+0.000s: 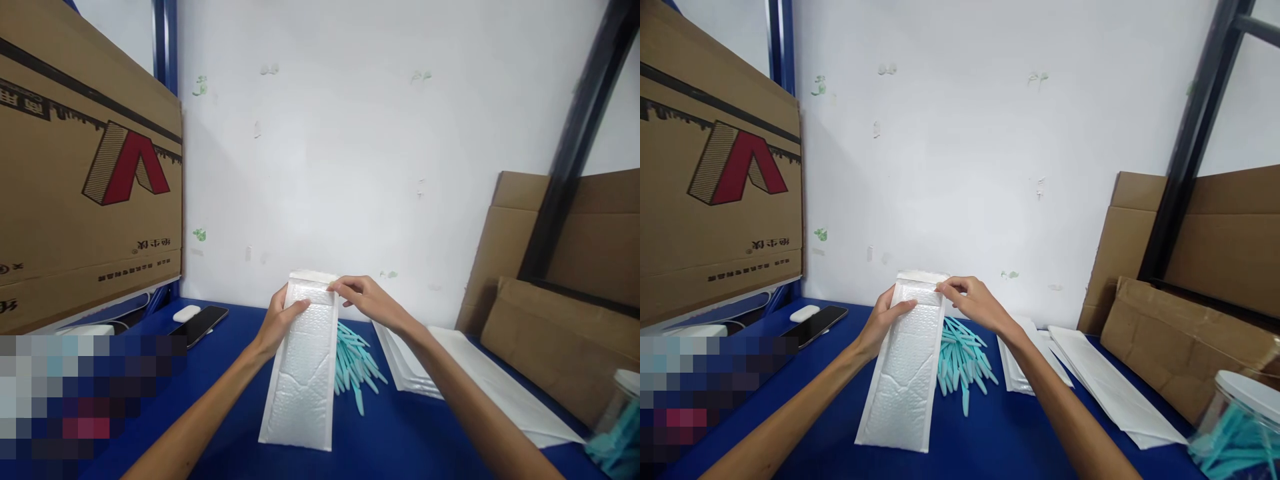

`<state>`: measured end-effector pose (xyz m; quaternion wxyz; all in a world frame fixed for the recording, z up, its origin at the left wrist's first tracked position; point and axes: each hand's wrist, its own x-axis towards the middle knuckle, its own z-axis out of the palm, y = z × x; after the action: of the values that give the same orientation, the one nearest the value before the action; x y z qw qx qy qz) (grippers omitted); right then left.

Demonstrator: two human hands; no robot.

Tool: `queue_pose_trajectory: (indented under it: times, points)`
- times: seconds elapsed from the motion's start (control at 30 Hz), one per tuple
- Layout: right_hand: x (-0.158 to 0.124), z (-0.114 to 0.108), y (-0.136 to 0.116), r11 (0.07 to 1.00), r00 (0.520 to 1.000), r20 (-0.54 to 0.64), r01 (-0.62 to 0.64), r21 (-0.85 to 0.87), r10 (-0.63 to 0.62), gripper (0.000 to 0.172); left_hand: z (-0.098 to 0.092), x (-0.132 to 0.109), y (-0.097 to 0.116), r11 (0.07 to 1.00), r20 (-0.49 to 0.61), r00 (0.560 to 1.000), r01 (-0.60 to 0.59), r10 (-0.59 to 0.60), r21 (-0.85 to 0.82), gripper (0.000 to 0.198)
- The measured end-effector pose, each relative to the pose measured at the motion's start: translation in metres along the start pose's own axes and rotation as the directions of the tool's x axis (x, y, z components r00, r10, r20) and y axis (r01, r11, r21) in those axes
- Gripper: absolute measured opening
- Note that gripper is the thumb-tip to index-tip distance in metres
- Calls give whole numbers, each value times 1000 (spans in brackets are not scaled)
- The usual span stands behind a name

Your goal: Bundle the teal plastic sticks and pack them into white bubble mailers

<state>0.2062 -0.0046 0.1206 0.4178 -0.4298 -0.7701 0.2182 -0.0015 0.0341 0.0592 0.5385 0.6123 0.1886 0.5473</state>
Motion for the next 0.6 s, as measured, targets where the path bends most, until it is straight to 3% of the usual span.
queue_pose_trajectory:
  times: [0.27,0.43,0.5,0.6]
  points:
    - [-8,10,-6,973,987,101,144,-182,-127,25,4,-2,0,999,24,999,-39,39,16,43]
    - [-5,17,1,990,997,-73,-29,140,40,72,0,3,0,994,-83,992,-84,90,68,39]
    - [-2,20,6,977,995,-89,-32,212,52,68,-4,6,-1,989,-106,988,-103,114,105,34]
    - [2,24,12,972,997,-72,22,233,-5,46,-12,10,-2,984,-106,988,-100,116,145,33]
